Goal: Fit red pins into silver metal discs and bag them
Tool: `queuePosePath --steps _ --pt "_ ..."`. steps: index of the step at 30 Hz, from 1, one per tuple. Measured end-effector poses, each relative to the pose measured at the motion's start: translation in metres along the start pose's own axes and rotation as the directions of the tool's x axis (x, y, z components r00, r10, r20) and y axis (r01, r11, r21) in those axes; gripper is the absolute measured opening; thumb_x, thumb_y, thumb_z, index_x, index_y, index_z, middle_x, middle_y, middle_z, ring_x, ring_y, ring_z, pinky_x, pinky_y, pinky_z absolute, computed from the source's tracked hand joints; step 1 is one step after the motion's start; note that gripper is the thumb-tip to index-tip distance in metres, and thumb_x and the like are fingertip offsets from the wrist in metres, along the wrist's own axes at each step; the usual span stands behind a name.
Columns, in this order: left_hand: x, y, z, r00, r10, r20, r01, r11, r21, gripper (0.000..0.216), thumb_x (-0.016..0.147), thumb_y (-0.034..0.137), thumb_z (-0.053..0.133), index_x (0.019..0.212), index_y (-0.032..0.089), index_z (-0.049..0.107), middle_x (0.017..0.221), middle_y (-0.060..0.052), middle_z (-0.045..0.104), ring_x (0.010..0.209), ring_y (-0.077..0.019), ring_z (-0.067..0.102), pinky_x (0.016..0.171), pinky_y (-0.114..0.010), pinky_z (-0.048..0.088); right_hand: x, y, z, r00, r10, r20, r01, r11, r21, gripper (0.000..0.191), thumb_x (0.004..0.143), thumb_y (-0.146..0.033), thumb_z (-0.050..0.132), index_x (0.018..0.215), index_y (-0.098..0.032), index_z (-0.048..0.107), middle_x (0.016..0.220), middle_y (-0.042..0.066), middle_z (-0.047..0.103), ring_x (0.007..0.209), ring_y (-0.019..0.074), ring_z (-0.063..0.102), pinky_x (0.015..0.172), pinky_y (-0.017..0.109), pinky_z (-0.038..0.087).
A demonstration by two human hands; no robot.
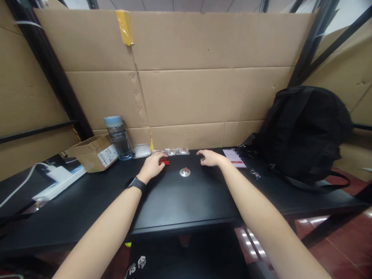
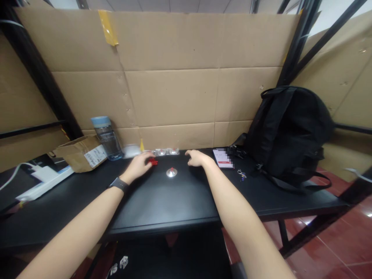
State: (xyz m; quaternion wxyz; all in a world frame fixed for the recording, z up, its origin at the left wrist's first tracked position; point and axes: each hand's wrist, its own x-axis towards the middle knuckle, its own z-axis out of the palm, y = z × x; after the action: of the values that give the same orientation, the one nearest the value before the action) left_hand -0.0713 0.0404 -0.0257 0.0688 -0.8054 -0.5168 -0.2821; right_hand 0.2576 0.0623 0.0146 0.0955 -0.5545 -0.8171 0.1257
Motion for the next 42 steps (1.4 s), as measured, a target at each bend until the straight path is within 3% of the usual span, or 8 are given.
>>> queuePosePath --steps 2,6,13,30,42 --pt "0.000 -0.003 0.001 0.999 0.030 0.015 -0.031 0.999 0.023 0.031 0.085 0.016 0.063 0.114 0.022 0.073 0.126 -0.008 0.072 0.128 -0.0261 0.061 0.111 -0.038 0.046 0.001 0.003 0.000 1.000 -0.007 0.024 0.007 1.000 0.005 0.063 0.076 -0.017 0.071 0.138 -0.020 0.061 0.128 0.010 0.071 0.111 0.0235 0.070 0.094 0.028 0.053" --pt "-0.001 -0.002 0.000 0.999 0.031 0.029 -0.033 0.996 0.078 0.022 0.086 0.021 0.069 0.106 0.023 0.077 0.119 -0.009 0.073 0.119 -0.0311 0.063 0.103 -0.043 0.048 0.002 0.008 0.001 1.000 -0.012 0.021 0.012 1.000 -0.007 0.061 0.072 -0.012 0.072 0.132 -0.021 0.065 0.125 0.008 0.073 0.109 0.0225 0.070 0.092 0.025 0.052" --pt "-0.001 0.004 -0.002 0.998 0.034 0.048 -0.040 0.992 0.118 0.012 0.087 0.026 0.070 0.094 0.026 0.080 0.108 -0.007 0.074 0.106 -0.0286 0.064 0.093 -0.040 0.048 0.006 0.017 0.002 1.000 -0.003 0.005 0.003 0.999 -0.038 0.056 0.071 -0.012 0.073 0.126 -0.022 0.069 0.118 0.008 0.076 0.102 0.0225 0.072 0.087 0.026 0.052" --pt "-0.001 0.005 0.000 0.997 0.025 0.078 -0.032 0.996 0.084 0.010 0.089 0.027 0.069 0.086 0.026 0.078 0.109 -0.006 0.073 0.118 -0.0288 0.060 0.100 -0.040 0.045 0.003 0.017 0.001 1.000 -0.022 0.005 0.022 0.999 -0.047 0.055 0.070 -0.010 0.073 0.124 -0.022 0.070 0.111 0.006 0.078 0.096 0.0204 0.073 0.084 0.024 0.052" --pt "-0.002 0.005 0.007 0.994 0.006 0.108 -0.016 0.996 0.089 0.016 0.093 0.029 0.061 0.084 0.023 0.073 0.112 -0.007 0.070 0.112 -0.0286 0.058 0.094 -0.042 0.044 0.003 0.016 0.001 1.000 -0.018 0.009 0.018 0.999 -0.036 0.053 0.072 -0.011 0.072 0.123 -0.022 0.070 0.116 0.006 0.077 0.100 0.0211 0.073 0.086 0.025 0.052"
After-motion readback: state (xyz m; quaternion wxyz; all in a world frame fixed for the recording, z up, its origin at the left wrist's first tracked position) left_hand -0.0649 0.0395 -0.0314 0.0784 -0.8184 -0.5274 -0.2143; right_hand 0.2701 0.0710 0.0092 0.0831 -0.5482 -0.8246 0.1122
